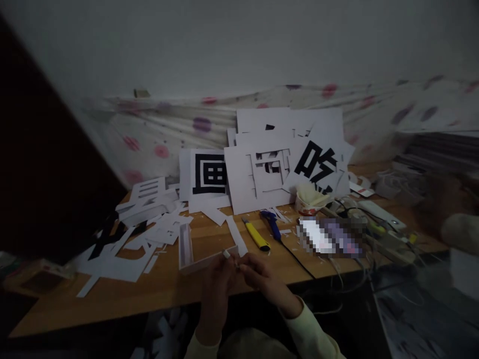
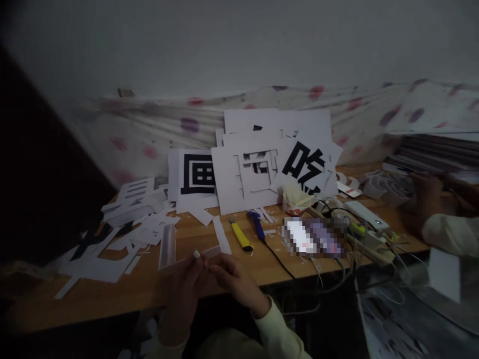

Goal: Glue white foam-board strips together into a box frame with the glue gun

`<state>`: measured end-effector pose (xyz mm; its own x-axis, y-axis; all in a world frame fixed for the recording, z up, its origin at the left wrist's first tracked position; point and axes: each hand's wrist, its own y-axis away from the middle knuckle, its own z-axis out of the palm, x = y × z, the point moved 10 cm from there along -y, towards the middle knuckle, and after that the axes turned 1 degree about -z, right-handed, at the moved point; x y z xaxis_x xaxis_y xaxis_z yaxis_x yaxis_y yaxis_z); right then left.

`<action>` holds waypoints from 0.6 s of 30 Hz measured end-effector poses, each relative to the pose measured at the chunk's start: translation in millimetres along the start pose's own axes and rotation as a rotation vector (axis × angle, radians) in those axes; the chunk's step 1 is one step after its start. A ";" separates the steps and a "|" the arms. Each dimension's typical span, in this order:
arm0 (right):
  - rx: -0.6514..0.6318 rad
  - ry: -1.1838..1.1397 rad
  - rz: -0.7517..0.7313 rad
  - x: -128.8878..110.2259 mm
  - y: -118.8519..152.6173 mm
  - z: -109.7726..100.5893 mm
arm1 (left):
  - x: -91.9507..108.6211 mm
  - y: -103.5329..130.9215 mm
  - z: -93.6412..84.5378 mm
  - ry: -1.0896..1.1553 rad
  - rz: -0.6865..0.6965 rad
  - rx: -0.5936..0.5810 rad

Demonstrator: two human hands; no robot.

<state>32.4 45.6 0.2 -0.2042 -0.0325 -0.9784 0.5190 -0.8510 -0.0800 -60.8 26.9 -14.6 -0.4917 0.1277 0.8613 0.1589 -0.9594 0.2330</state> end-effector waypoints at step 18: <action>0.325 0.008 -0.005 6.6 11.4 -59.5 | -7.5 -29.8 8.3 -0.509 0.219 -0.083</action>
<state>86.3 66.9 -18.5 -0.1988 -0.0254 -0.9797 0.2252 -0.9741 -0.0205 -54.8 56.6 -24.2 0.0237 0.0084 0.9997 0.1331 -0.9911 0.0051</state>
